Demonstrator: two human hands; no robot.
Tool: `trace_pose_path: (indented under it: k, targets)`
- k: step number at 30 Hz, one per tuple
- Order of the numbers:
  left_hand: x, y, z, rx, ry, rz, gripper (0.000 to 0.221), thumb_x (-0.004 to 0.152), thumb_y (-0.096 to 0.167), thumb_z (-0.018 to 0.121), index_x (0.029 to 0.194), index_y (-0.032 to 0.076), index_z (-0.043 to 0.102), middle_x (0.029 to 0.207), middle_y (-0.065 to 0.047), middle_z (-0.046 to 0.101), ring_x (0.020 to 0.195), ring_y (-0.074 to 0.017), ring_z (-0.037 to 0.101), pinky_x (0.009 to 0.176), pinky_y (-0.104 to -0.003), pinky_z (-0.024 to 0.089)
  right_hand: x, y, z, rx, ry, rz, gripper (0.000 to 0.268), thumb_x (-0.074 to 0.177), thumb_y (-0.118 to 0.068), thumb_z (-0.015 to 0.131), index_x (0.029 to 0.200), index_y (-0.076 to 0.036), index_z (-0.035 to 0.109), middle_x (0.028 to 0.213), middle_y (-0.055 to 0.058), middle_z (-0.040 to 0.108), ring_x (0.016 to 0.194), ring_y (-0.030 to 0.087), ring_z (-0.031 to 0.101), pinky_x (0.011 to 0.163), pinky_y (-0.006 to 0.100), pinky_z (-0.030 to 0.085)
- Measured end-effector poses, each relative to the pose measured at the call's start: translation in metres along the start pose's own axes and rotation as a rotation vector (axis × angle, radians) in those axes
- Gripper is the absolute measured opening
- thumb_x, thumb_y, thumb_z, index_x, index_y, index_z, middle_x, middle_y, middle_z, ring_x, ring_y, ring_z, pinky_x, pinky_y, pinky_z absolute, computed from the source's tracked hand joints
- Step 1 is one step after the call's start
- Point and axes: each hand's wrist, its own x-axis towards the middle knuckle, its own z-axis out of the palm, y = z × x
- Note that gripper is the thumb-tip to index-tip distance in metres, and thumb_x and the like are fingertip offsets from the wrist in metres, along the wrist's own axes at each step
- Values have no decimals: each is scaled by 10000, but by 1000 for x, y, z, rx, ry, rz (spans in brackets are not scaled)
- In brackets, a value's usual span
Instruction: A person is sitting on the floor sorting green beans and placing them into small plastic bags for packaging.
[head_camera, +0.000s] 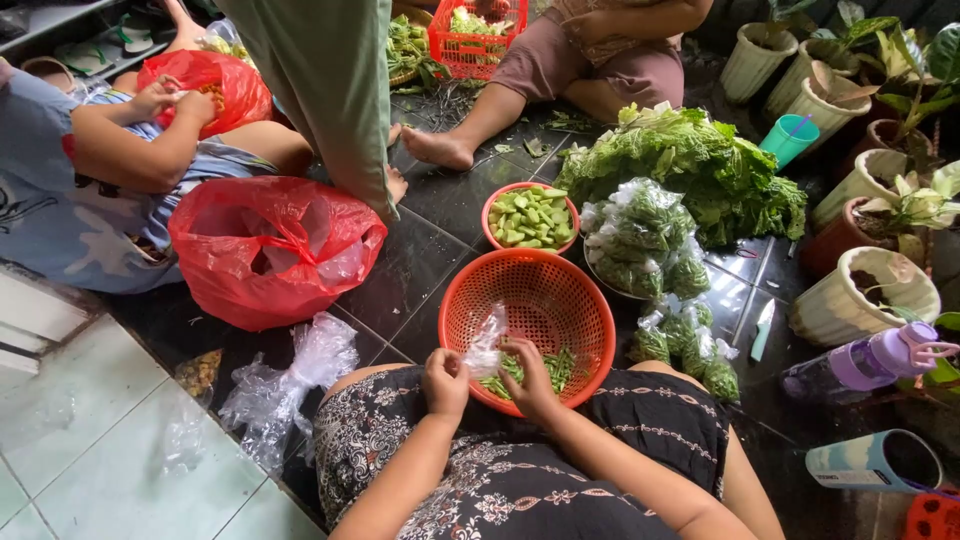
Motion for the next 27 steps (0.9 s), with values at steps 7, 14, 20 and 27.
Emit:
trace_pose_path:
  k: [7,14,20,27]
  targets:
    - [-5,-29,5,43,-127,-112,179,697,155,763,789,197,616,646,-57,683,652,-294,701,608,-380,547,-12,-10,19,-284,-110,-443,196,964,-217,597,1120,-166,705,1117,68,691,1071,303,678,880,438,531]
    - [-16,-27,9,-5,-189,-110,192,701,168,810,708,221,625,567,28,661,567,-153,664,567,-266,526,-25,30,27,-631,-334,-266,492,708,-152,621,1193,-151,541,1001,100,666,952,325,683,748,489,495]
    - [-6,18,-10,-48,-202,118,234,703,236,793,876,220,636,751,-24,648,745,-234,670,700,-322,539,-10,-6,9,-597,-363,-209,389,697,-182,647,1064,-80,565,972,163,644,941,409,663,711,544,502]
    - [15,51,-36,-767,-350,-433,591,1050,246,490,1553,7,294,1479,-267,415,1365,-290,423,1172,-437,335,6,-140,-53,297,-315,-102,194,859,-183,797,980,-134,653,878,16,705,895,197,721,823,334,544]
